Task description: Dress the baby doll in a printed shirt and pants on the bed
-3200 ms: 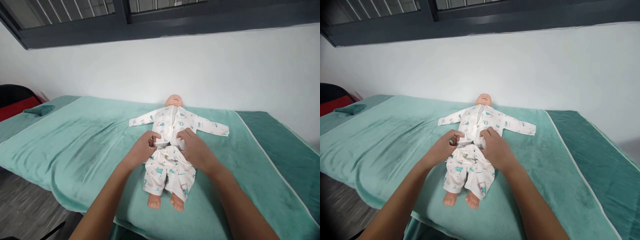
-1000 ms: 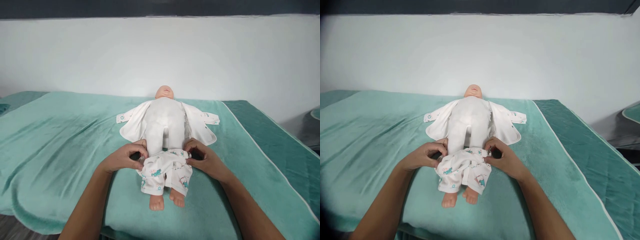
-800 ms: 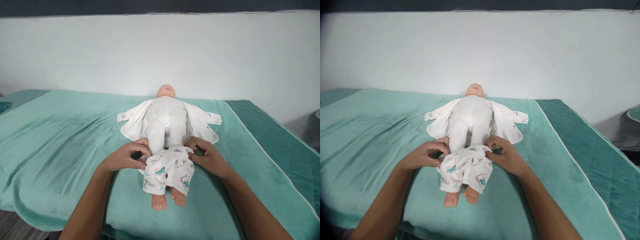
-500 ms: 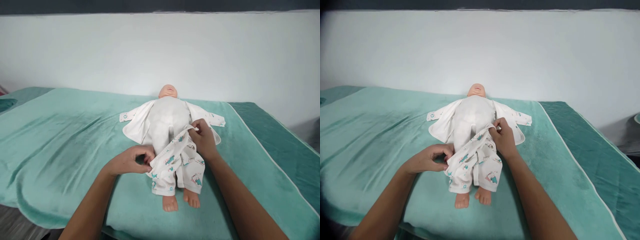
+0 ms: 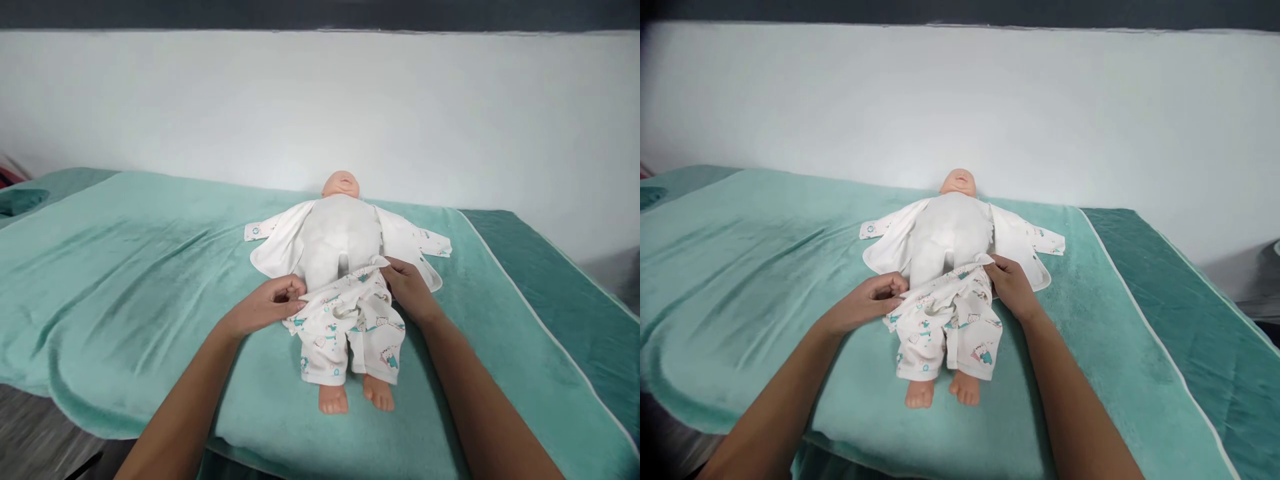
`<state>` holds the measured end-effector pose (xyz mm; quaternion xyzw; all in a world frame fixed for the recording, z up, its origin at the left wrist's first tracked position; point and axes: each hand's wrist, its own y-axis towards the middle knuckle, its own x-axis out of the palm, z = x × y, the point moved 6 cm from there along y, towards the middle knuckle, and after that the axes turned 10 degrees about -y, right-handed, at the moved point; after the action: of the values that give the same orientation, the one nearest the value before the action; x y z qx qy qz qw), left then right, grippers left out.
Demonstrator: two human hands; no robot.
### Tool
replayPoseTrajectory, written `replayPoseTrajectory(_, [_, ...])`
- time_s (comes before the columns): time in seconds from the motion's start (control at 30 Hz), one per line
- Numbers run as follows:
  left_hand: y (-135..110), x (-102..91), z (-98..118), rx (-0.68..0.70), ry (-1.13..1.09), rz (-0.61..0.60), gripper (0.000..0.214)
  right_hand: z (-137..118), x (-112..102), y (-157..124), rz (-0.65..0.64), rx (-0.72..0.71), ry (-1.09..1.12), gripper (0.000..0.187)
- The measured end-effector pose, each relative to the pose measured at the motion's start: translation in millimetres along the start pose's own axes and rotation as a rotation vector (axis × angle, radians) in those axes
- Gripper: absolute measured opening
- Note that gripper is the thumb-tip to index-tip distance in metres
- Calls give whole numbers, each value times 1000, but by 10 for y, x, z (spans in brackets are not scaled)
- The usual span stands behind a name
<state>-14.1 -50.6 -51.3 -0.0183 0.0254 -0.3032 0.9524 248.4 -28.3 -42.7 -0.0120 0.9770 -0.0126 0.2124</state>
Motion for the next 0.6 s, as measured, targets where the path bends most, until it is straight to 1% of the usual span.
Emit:
replayPoseTrajectory(0.07, [22, -34, 14, 12, 71, 73, 22, 18, -4, 2, 12, 25, 10, 32])
replayPoseTrajectory(0.17, [50, -62, 10, 52, 69, 126, 22, 17, -41, 11, 118, -11, 15, 21])
replayPoseTrajectory(0.23, [73, -99, 45, 160, 37, 200, 25, -31, -82, 0, 230, -119, 5, 12])
replayPoseTrajectory(0.3, [99, -140, 124, 318, 24, 304, 25, -124, -117, -45, 341, -282, -64, 14])
replayPoseTrajectory(0.37, [136, -154, 223, 453, 53, 390, 23, -224, -124, -104, 402, -415, -163, 15])
replayPoseTrajectory(0.4, [165, -146, 278, 498, 92, 412, 22, -258, -124, -121, 408, -441, -194, 15])
replayPoseTrajectory(0.47, [243, -114, 398, 543, 215, 425, 20, -285, -139, -110, 397, -404, -180, 17])
replayPoseTrajectory(0.53, [344, -105, 518, 539, 340, 436, 18, -271, -173, -43, 387, -291, -102, 17])
replayPoseTrajectory(0.6, [466, -160, 608, 485, 411, 496, 18, -225, -190, 81, 365, -147, 18, 13])
